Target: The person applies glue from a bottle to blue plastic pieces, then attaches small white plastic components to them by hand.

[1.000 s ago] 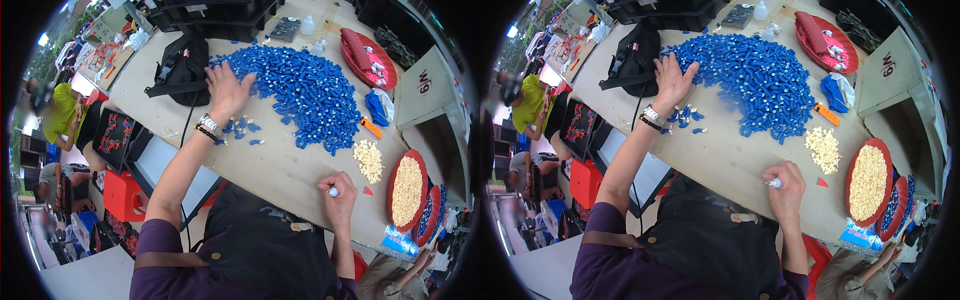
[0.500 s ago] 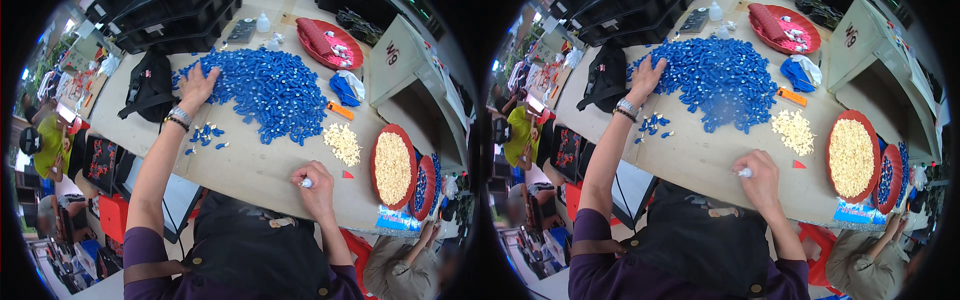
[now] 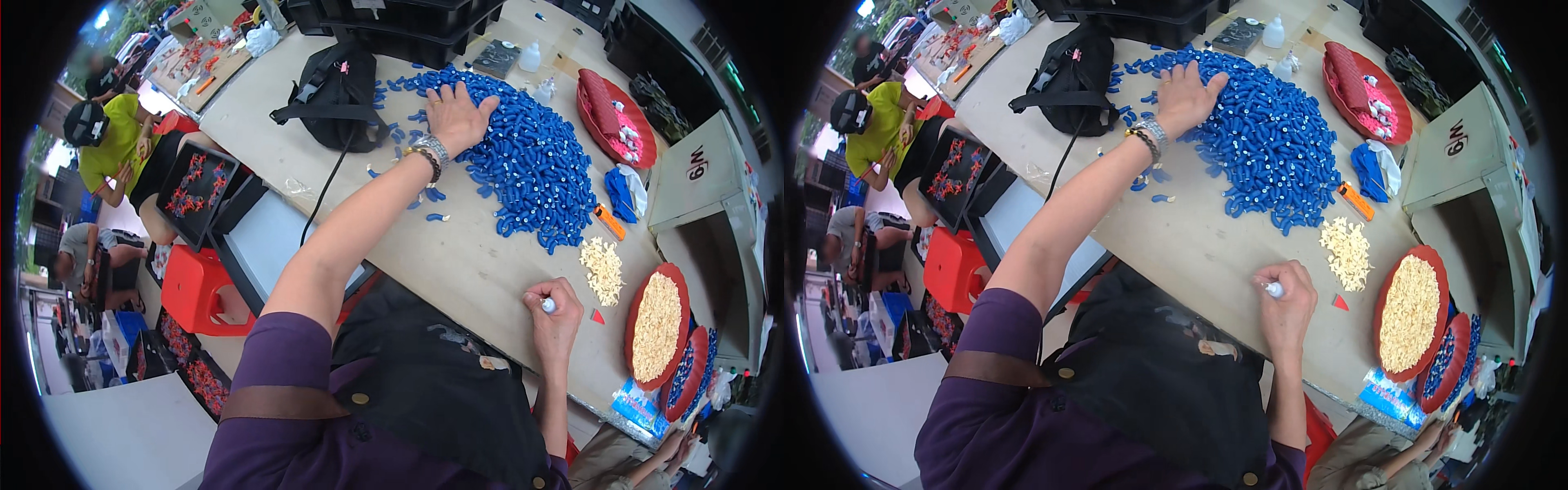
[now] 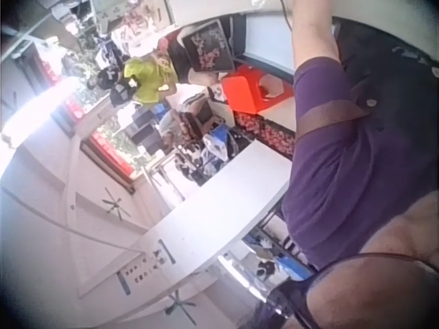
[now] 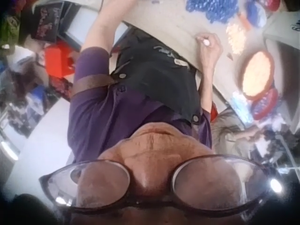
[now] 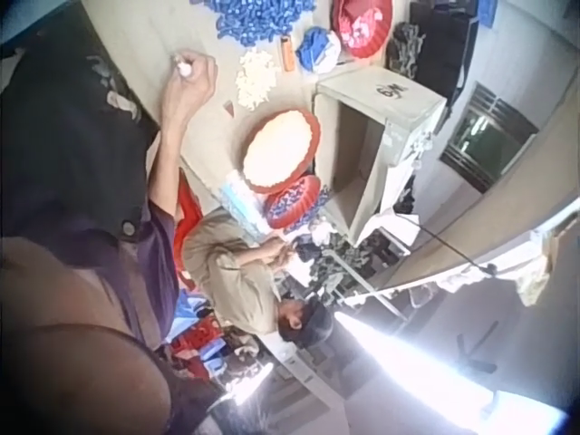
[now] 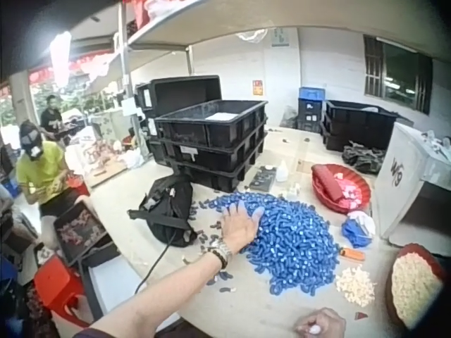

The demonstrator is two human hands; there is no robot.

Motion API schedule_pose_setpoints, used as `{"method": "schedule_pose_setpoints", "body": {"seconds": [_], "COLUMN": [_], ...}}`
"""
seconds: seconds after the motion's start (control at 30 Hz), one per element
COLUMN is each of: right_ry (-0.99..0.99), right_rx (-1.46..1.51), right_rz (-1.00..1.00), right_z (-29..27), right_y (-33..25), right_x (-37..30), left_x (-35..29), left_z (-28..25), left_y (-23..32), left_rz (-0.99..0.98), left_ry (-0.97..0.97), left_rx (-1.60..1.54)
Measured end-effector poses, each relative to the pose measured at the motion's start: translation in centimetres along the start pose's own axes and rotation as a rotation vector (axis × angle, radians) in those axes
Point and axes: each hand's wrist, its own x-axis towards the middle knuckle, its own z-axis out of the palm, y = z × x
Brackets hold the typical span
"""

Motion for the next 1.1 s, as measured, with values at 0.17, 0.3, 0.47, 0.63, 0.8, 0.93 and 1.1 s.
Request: {"method": "schedule_pose_setpoints", "body": {"seconds": [0.17,0.3,0.47,0.63,0.8,0.93,1.1], "right_ry": [0.006,-0.021,0.036,0.07,0.043,0.046,0.049], "right_rx": [-0.018,0.047,0.173,0.438,0.459,0.45,0.433], "right_rz": [0.038,0.048,0.07,0.19,0.246,0.254,0.301], "right_z": [0.1,0.1,-0.5,-1.3,-1.1,-0.7,-1.0], "right_y": [-0.5,-0.4,0.5,1.5,1.2,1.1,1.0], "right_x": [0.0,0.1,0.4,0.2,0.4,0.4,0.3], "left_x": [-0.4,-1.4,-5.9,-13.6,-15.3,-15.1,-7.0], "left_z": [0.1,-1.4,-6.5,-9.1,-9.4,-9.4,-12.6], "left_y": [0.2,-0.8,-2.1,-2.2,-2.9,-4.1,-3.9], "left_rz": [0.07,0.168,0.319,0.577,0.666,0.639,0.713], "left_ry": [0.032,0.107,0.146,-0.022,-0.16,-0.039,0.262], "left_rx": [-0.057,-0.143,-0.27,0.106,0.177,0.112,0.489]}}
